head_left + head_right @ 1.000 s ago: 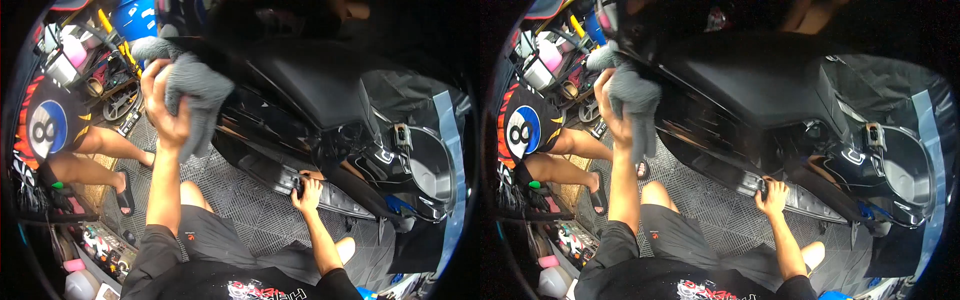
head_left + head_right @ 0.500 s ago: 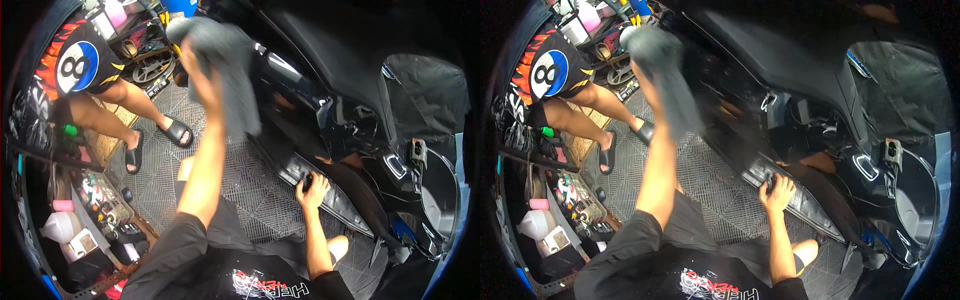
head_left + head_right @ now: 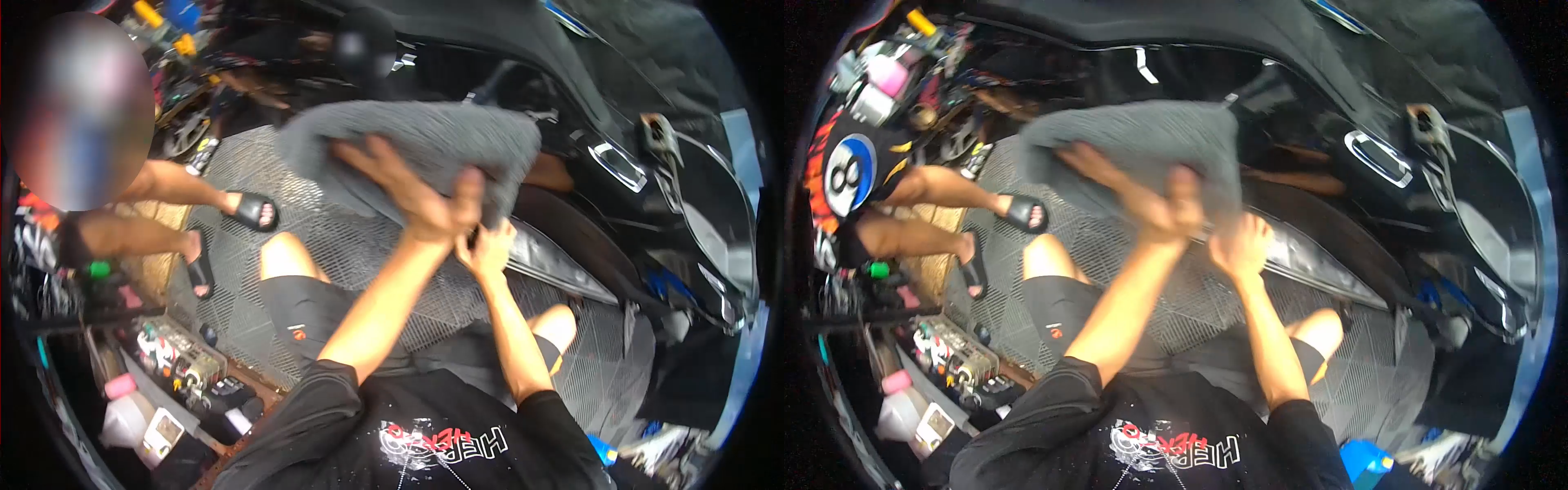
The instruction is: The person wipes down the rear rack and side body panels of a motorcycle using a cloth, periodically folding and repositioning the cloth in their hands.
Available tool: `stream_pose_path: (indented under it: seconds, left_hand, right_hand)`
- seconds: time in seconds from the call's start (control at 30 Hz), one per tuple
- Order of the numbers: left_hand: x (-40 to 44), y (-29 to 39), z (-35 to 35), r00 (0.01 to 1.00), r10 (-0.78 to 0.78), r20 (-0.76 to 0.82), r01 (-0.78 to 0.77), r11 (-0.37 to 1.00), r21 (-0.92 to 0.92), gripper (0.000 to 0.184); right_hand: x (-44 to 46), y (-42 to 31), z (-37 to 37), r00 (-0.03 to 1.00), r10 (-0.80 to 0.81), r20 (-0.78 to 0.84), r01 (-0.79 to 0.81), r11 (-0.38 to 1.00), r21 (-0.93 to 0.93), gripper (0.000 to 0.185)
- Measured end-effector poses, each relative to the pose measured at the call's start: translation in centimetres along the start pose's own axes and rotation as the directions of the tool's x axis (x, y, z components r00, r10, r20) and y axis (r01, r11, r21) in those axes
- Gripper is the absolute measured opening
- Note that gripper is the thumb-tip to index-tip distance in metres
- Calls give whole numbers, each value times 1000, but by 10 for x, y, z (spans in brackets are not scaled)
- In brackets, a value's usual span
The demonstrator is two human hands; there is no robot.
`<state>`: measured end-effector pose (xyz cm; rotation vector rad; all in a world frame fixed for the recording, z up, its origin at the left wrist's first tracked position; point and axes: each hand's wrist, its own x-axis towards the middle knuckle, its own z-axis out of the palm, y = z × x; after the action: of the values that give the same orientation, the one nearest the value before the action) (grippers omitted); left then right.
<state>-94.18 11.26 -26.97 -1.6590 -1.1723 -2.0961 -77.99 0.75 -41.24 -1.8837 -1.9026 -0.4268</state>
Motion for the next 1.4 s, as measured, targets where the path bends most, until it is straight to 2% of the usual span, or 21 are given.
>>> stream_pose_path:
  seconds: [0.03,0.07,0.17,0.3,0.43,0.53,0.57,0.67,0.73,0.8,0.9,0.93,0.97,1.07,1.13,1.2,1.27,1.3,1.37,1.4]
  left_hand:
    - [0,-19,4,999,44,-12,-44,999,-9,90]
    - [12,-40,1,1000,14,15,-14,999,-32,89]
    - [43,-77,1,972,-178,151,193,977,-92,86]
    - [-16,-36,18,929,-252,271,275,960,-53,83]
    - [-104,14,28,850,-235,472,271,963,-8,79]
    - [-143,33,37,778,-219,589,264,965,11,77]
    - [-151,36,39,757,-217,616,264,964,15,76]
    - [-159,36,41,705,-213,677,269,963,22,74]
    - [-149,33,37,679,-221,700,288,957,23,72]
    - [-134,23,33,646,-252,720,352,936,12,70]
    - [-100,0,9,579,-344,739,496,868,16,68]
    - [-86,-5,-2,560,-378,737,542,840,19,67]
    - [-75,-11,-15,551,-407,728,574,819,23,66]
    - [-29,-10,-59,571,-492,657,659,752,-11,64]
    - [1,-5,-92,623,-534,572,683,728,-63,63]
    - [42,3,-127,726,-539,428,644,751,-146,61]
    - [94,12,-156,862,-454,225,500,833,-237,60]
    - [124,17,-166,926,-363,108,378,883,-279,59]
    - [196,22,-170,992,-105,-70,78,947,-310,58]
    - [235,19,-163,996,47,-74,-66,957,-282,57]
  right_hand:
    - [3,-1,-7,1000,29,1,-29,997,65,50]
    - [7,-3,-13,998,62,-3,-61,990,128,49]
    - [12,-4,-12,995,44,-85,-26,979,204,47]
    - [10,3,-6,990,68,-122,-37,971,238,45]
    - [1,11,-5,989,67,-131,-37,976,216,46]
    - [-7,16,6,988,19,-151,6,987,161,48]
    - [-5,16,5,985,29,-170,5,981,194,47]
    - [0,13,-7,964,54,-260,20,961,275,42]
    - [0,13,-12,969,70,-238,4,955,298,41]
    - [0,12,-22,982,115,-152,-55,935,350,40]
    - [1,10,-15,973,147,-178,-67,917,392,41]
    - [-1,10,-13,976,141,-163,-74,929,363,43]
    - [-1,12,-12,969,117,-219,-28,928,371,41]
    - [0,12,-14,968,109,-224,-17,927,375,40]
    - [1,10,-17,966,105,-237,-12,932,362,37]
    - [1,10,-18,965,112,-237,-13,924,382,36]
    - [0,9,-17,964,112,-241,-13,925,379,37]
    - [0,9,-20,965,127,-229,-30,922,385,36]
    - [0,10,-21,964,133,-232,-35,923,383,36]
    - [-1,11,-20,964,136,-230,-38,922,386,36]
